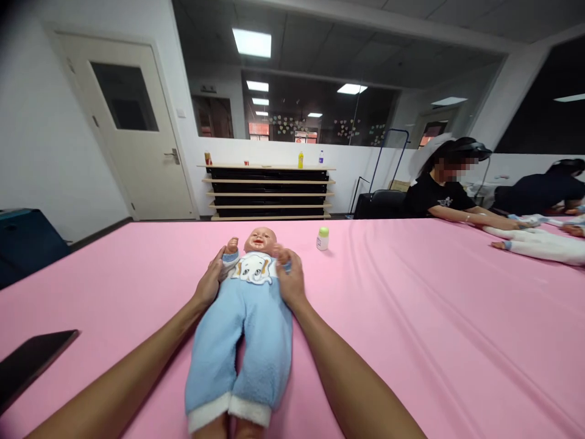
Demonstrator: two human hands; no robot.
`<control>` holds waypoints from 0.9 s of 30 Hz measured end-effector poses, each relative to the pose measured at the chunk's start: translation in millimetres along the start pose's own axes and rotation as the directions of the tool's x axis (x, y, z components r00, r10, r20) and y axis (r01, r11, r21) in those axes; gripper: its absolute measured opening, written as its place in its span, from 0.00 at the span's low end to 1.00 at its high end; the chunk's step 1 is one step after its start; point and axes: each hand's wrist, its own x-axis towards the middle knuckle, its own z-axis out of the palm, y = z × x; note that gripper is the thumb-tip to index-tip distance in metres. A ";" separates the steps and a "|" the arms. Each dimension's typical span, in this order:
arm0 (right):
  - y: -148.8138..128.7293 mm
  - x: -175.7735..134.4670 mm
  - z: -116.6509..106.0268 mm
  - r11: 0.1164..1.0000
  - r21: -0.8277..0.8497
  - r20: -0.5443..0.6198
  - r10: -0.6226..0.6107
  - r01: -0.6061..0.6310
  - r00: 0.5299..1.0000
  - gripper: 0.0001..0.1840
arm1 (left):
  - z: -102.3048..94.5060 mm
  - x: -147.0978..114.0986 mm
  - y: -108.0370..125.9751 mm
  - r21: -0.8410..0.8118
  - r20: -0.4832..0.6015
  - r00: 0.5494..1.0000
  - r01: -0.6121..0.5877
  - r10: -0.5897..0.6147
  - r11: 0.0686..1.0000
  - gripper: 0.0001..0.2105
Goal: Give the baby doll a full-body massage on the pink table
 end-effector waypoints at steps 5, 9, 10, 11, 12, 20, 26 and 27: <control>-13.7 -8.9 8.2 0.945 -0.200 0.337 -0.180 0.257 0.924 0.18 | 7.1 0.5 4.1 0.083 0.196 0.980 -0.057 0.039 0.995 0.22; -14.5 -9.6 9.7 0.940 -0.234 0.319 -0.166 0.247 0.933 0.21 | 11.6 -1.5 8.4 0.110 0.162 0.986 -0.064 0.046 0.992 0.20; -14.0 -9.8 10.0 0.942 -0.227 0.294 -0.177 0.249 0.939 0.21 | 12.2 -1.8 8.0 0.113 0.116 0.992 -0.051 0.038 0.992 0.21; -13.3 -10.0 10.3 0.946 -0.214 0.255 -0.187 0.244 0.949 0.22 | 12.2 -1.8 6.8 0.113 0.059 0.998 -0.033 0.026 0.993 0.23; -12.3 -10.0 10.2 0.955 -0.193 0.200 -0.186 0.225 0.962 0.21 | 11.2 -1.7 4.9 0.107 -0.005 1.000 -0.008 0.009 0.994 0.25; 26.8 13.0 -17.6 0.910 0.061 -0.414 0.397 -0.411 0.819 0.28 | -28.2 2.9 -28.9 -0.034 -0.484 0.848 0.226 -0.214 0.974 0.27; 38.8 22.1 -25.9 0.878 0.085 -0.445 0.457 -0.472 0.770 0.29 | -29.7 2.1 -33.0 -0.076 -0.479 0.841 0.247 -0.252 0.966 0.28; 33.2 19.7 -22.7 0.906 0.076 -0.404 0.409 -0.416 0.818 0.29 | -25.1 1.8 -28.7 -0.068 -0.431 0.876 0.208 -0.217 0.976 0.28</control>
